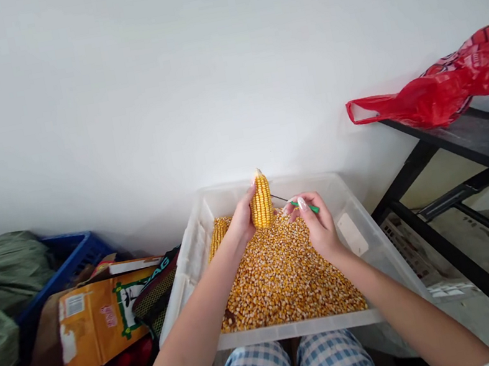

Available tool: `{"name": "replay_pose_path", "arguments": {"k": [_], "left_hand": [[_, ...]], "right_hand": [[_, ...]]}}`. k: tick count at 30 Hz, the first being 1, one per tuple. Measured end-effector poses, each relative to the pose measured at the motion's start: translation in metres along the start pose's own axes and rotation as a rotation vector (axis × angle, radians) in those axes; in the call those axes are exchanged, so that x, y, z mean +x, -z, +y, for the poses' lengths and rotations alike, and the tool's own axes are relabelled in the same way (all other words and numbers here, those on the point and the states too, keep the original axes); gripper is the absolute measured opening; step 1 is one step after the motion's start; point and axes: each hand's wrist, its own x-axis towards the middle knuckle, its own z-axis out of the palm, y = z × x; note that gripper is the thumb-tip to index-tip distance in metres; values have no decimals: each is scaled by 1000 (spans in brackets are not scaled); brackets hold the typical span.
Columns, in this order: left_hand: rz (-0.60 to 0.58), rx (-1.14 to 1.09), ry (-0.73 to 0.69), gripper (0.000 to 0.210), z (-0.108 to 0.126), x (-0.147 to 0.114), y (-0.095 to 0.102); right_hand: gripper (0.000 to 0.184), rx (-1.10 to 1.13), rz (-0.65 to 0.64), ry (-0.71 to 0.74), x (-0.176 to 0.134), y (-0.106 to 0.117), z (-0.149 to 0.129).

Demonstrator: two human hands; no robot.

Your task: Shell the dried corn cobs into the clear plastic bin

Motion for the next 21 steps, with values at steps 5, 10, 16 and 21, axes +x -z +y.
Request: {"name": "replay_pose_path", "arguments": {"k": [5,10,16,21], "left_hand": [[-17,1,70,39,-1,-1,0],[-136,13,43,41,-1,-4,-3],[-138,43,70,39,1,-9,-9],[-126,52,85,36,3,-9,-10]], "right_hand": [[18,-56,-28,12,-1,0,-3],[19,-52,-17,85,-3,1,-5],[20,-112,-54,150,-6,3,-3],[17,-122,-24,125,-7,4,-1]]}}
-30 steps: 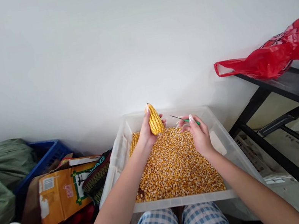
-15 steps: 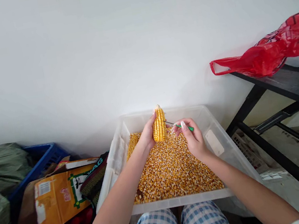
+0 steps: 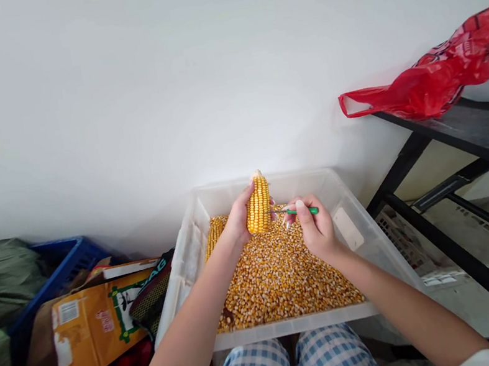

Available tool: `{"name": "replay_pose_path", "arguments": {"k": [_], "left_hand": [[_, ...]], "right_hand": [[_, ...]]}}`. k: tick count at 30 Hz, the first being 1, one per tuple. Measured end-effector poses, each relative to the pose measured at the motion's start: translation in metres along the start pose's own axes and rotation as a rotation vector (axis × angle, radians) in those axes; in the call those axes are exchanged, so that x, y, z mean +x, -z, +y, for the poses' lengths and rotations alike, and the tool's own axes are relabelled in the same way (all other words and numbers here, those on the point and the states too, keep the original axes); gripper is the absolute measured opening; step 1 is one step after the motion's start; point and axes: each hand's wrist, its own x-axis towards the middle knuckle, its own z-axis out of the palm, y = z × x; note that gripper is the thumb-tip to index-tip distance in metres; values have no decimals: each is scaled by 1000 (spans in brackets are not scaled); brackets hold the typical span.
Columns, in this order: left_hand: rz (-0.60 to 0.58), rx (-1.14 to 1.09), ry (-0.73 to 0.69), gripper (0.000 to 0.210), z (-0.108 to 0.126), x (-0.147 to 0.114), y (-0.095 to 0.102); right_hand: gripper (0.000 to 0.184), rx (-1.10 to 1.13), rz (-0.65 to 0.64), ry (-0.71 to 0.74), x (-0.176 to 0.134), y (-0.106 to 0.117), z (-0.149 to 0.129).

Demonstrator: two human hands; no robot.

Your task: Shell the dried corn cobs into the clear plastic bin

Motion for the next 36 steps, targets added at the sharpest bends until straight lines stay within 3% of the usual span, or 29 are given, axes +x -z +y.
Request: {"name": "replay_pose_path", "arguments": {"k": [6,30,36], "left_hand": [[-40,-13,2,36,0,-1,-1],[-5,19,-28,36,-3,2,4],[95,95,16,37,-5,2,4]], "right_hand": [[20,-13,75,-16,1,0,-1],[23,37,67,-60,-1,-5,-2],[24,-33,26,-38,-3,-3,0]]}}
